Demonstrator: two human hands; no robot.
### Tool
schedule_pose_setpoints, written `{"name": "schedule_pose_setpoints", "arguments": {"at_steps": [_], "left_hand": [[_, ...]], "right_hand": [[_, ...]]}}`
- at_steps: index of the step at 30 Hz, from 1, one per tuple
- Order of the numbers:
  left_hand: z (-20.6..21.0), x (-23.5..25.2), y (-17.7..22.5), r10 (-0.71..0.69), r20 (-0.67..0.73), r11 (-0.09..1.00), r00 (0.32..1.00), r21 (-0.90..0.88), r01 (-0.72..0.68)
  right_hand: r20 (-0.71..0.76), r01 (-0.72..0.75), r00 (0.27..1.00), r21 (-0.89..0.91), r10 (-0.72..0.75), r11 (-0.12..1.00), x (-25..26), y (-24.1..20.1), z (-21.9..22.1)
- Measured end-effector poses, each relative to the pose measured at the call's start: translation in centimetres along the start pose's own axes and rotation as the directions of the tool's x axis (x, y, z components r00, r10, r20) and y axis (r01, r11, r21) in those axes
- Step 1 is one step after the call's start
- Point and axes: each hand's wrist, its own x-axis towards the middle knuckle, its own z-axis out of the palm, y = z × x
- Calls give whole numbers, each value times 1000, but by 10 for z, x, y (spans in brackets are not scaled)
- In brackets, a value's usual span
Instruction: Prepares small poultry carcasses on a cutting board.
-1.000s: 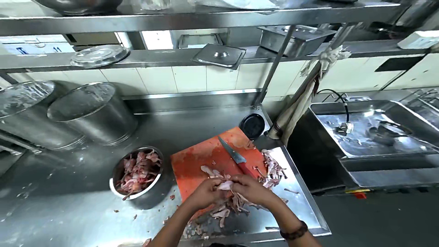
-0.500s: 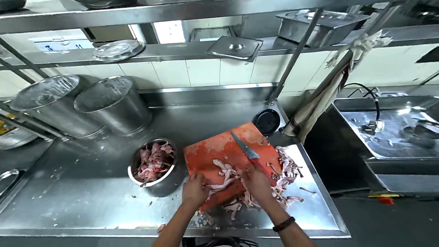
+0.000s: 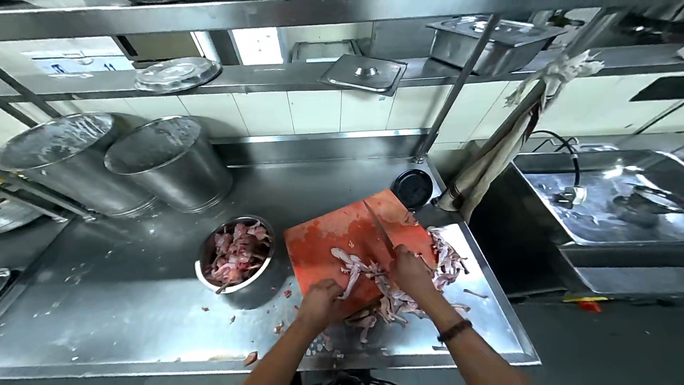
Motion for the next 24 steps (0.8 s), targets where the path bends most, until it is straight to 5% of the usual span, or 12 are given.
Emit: {"name": "schedule_pose_setpoints", "arguments": {"at_steps": [5,9,13,24], "left_hand": [[27,-18,-5,179,-151,984,972,39,-175],[35,-21,-2,172,-192,983,966,98,-155],[34,-15,4,164,-139,984,977,90,-153],[12,2,12,-42,-12,999,999,0,42]], "right_hand": [[110,199,972,80,-207,977,-92,-2,54],[226,136,964,20,-137,991,-133,1,99],[240,20,970,49,-31,999,-142,8,118],[201,5,980,-68,9,998,-118,-28,110]]}}
